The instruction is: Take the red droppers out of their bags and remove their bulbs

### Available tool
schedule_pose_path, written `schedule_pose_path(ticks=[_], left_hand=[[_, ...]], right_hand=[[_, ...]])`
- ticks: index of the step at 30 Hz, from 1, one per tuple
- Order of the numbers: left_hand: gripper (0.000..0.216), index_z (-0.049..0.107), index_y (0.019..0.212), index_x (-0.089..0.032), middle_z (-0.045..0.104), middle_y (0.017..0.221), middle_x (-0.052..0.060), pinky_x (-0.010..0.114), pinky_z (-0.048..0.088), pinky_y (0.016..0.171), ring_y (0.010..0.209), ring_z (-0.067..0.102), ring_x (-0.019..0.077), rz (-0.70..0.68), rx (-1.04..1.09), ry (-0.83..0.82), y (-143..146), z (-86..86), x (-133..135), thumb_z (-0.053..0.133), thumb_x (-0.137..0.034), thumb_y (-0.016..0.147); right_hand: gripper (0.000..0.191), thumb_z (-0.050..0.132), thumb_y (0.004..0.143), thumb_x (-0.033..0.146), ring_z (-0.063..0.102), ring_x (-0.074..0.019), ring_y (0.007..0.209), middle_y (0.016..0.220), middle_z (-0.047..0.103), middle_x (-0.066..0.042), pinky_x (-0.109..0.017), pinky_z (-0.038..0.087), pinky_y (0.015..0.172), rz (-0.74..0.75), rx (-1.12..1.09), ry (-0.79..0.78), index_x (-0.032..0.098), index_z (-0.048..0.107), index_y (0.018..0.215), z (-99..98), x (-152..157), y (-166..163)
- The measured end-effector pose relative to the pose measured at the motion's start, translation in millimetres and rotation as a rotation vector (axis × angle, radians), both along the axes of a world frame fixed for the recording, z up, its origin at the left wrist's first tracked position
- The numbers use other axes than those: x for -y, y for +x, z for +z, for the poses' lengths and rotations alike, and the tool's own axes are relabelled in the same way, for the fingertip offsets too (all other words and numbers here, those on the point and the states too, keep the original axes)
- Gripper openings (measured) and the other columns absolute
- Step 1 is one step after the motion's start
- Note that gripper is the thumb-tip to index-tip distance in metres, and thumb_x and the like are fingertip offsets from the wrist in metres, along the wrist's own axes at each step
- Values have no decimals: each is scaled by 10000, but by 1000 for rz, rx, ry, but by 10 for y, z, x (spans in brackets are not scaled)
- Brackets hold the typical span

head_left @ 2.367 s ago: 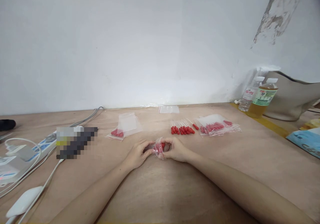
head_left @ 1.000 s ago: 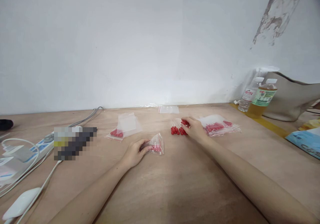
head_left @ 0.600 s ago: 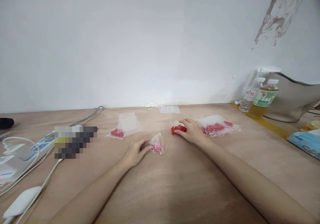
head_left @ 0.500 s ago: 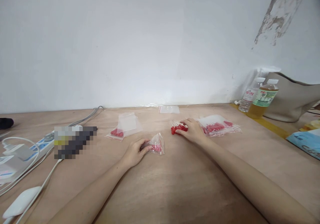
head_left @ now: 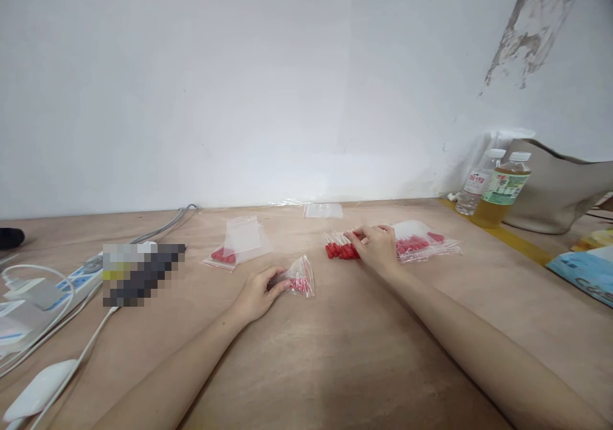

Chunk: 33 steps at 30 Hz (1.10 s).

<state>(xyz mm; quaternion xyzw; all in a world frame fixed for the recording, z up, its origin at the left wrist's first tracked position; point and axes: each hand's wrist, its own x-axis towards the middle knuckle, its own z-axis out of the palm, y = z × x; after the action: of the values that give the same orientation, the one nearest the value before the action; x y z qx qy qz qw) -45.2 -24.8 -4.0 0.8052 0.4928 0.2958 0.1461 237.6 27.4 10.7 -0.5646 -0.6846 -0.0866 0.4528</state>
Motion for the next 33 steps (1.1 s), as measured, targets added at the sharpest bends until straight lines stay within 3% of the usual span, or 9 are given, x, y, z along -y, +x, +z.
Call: schedule_pose_path(ticks=[3,8,17,20,23,25,27,30,33], left_hand=[[336,565,1007,-197,645,949,24,284,471,731,824,599,176,-10,-4,-1,-4,2,0,477,-445,797],[334,563,1006,-193,642,962,27,284,468,743,841,597,177,-7,-9,4,-8,3,-10,487,-440,794],[339,562,1020,-197,642,975,26,289,467,765,859,597,179,-10,-4,-7,-6,2,8,479,-440,798],[347,554,1036,-203,639,987,24,288,469,771,865,598,179,-12,6,-28,-7,0,11,475,-443,798],[349,554,1036,-204,637,986,28,293,470,770,865,596,182,-5,2,-21,-6,-5,6,478,-446,795],[353,554,1041,-203,633,994,32,302,467,775,871,591,186,-9,-15,-13,-3,-7,4,478,-445,796],[360,551,1054,-202,626,1012,40,315,460,794,894,583,194,-20,-31,-9,2,-5,5,472,-444,800],[368,537,1089,-203,606,1061,50,337,440,837,951,560,204,-52,-58,-3,10,3,13,455,-433,814],[374,511,1129,-203,586,1101,54,345,421,873,997,536,202,-115,-79,12,17,15,21,446,-412,826]], right_hand=[[326,466,777,471,569,-165,703,691,651,-22,-349,256,827,-72,-93,39,189,609,699,-19,-48,94],[326,458,762,487,554,-188,745,697,639,-20,-347,276,792,-137,-150,-23,197,600,717,-104,-74,273],[317,451,744,473,563,-198,735,699,655,-11,-397,255,798,-170,-113,-259,220,623,663,-138,19,224],[339,416,770,463,562,-204,750,690,651,-18,-402,261,800,-201,-114,-248,212,625,682,-128,2,242],[316,410,785,422,551,-193,743,714,644,-26,-394,278,808,-199,-144,-135,194,619,721,-98,9,231],[270,430,780,381,541,-170,710,734,635,-31,-347,328,767,-91,-180,-51,180,611,777,-68,60,156],[219,468,759,332,533,-148,667,719,624,-29,-283,375,676,112,-201,-46,172,609,811,-48,154,10],[141,510,731,252,543,-128,644,714,632,-14,-238,400,604,432,-179,-219,188,634,754,-64,328,-289],[134,539,718,194,554,-128,673,711,640,-9,-240,414,635,616,-102,-308,204,668,754,-115,446,-545]])
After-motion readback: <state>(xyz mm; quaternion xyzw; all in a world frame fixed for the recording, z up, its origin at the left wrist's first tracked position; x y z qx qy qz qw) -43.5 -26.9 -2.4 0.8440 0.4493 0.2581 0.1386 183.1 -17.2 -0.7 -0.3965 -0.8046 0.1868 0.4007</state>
